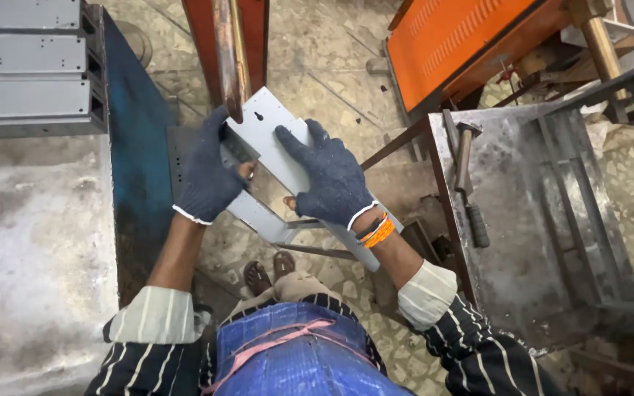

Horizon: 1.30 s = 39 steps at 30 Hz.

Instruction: Assembling metal housing components and using a spot welder to join them.

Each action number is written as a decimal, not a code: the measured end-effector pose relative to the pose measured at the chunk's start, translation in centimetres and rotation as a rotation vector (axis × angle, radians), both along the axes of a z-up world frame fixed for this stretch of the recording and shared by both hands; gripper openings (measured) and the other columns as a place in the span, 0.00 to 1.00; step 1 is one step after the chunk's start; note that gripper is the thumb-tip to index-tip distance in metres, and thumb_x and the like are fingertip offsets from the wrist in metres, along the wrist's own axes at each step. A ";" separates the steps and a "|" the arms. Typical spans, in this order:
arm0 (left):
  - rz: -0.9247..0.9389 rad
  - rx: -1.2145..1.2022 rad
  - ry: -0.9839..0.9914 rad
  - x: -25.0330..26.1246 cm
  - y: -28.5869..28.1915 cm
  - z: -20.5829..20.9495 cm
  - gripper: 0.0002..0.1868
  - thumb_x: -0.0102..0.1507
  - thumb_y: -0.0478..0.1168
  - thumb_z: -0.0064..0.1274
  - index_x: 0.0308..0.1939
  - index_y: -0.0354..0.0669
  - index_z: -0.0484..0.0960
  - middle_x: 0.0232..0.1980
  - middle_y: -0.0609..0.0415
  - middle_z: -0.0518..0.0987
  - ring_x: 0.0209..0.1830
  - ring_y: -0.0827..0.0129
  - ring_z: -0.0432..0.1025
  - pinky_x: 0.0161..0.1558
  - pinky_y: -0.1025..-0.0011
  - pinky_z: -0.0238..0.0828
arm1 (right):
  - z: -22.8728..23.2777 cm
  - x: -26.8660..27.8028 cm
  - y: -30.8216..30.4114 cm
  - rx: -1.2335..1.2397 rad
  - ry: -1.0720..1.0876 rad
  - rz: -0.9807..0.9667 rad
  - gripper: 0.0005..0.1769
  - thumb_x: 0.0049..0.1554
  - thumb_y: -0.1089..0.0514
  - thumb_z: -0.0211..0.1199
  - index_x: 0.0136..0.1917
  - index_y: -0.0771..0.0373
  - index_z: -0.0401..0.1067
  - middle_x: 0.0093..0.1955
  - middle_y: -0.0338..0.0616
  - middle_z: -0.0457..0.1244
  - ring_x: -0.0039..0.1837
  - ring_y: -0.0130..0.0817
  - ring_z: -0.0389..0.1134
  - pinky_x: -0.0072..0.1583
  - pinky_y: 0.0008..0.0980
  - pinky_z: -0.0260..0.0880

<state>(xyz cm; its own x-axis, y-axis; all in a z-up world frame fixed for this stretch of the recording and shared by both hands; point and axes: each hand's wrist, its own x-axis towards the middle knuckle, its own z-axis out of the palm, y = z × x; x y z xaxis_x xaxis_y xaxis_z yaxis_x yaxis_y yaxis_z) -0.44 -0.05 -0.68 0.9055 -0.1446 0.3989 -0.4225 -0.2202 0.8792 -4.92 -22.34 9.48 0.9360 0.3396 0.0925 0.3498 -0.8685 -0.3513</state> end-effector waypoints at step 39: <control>0.555 -0.233 0.061 0.4 -6.7 -2.1 0.21 0.64 0.33 0.63 0.60 0.43 0.73 0.55 0.52 0.80 0.57 0.67 0.79 0.60 0.69 0.74 | 0.9 0.2 -0.9 0.007 -0.138 0.073 0.59 0.30 0.48 0.78 0.75 0.48 0.65 0.72 0.76 0.55 0.57 0.65 0.68 0.59 0.50 0.69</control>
